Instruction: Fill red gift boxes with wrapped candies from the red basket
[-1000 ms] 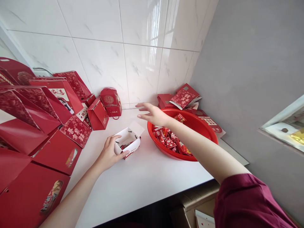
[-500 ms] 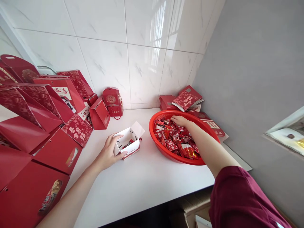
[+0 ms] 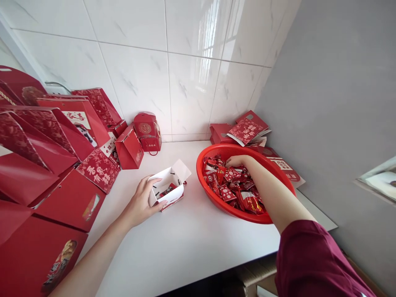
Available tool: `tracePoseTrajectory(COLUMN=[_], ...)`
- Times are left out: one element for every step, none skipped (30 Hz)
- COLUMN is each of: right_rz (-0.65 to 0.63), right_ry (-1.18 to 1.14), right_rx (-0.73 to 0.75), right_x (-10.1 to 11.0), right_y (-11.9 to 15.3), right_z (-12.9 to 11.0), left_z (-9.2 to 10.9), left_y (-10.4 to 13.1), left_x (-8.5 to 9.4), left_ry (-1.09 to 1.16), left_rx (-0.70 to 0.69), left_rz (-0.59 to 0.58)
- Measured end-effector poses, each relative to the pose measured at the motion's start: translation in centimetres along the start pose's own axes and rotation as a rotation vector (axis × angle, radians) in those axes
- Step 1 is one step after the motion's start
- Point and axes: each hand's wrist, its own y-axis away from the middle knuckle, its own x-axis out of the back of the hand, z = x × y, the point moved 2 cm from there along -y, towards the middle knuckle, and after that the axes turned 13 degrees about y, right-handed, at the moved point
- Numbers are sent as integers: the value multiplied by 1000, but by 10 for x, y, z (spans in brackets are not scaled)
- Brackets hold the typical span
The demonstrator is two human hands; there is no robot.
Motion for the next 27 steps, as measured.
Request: tracePoseTrajectory(right_rz=[-30,-56,-77,-88,-91,-87,-81,-78,-85,-101,-124,-151,-175,-199,-227,-255,-283,-300,-306,-297,-271,-224,-154,-58,64,196,311], right_ry=[-16,-32,-44,-48,-58,-78,-109,-154,-217,-289,-356,-407,-445,-460,-452,-428,-402,-373,-348,-330,-319,-304,-280,-242,-187,-125,-61], right_rx=[5,9,10,11,13,18,28,40,46,44,35,19,-4,-30,-56,-81,-105,-120,-122,-113,-93,-69,-40,-5,36,91,170], right_x=[2,5,9,13,18,24,29,34,38,41,43,44,45,45,44,44,43,42,42,42,43,44,45,46,48,49,49], right_y=[1,2,4,8,11,16,21,27,32,38,43,47,51,55,58,60,62,64,66,68,70,72,74,77,79,81,82], right_z=[2,4,7,10,13,15,16,17,17,16,14,13,11,9,8,6,4,2,-2,-7,-14,-22,-32,-43,-56,-69,-83], left_z=[0,0,0,0,0,0,0,0,0,0,0,0,0,0,0,-1,-1,-1,-1,-1,-1,-1,0,0,0,1,2], left_y=[0,0,0,0,0,0,0,0,0,0,-1,-1,-1,-1,-1,-2,-2,-2,-1,-1,-1,-1,-1,-1,-1,-1,-1], left_x=[0,0,0,0,1,1,1,1,1,0,0,0,-1,-1,-1,-1,-1,-1,-1,-1,-1,-1,-1,-1,-1,-1,-1], left_ry=[2,3,4,3,3,2,0,-3,-9,-14,-17,-19,-19,-18,-17,-15,-14,-11,-8,-7,-8,-12,-16,-18,-18,-17,-14], left_rx=[-3,-4,-5,-5,-5,-5,-4,-4,-3,-4,-7,-12,-18,-24,-28,-32,-34,-36,-38,-40,-41,-41,-40,-40,-40,-41,-43], left_rz=[4,7,8,9,8,5,4,4,5,6,8,11,13,17,20,21,21,19,19,18,19,21,23,24,25,25,26])
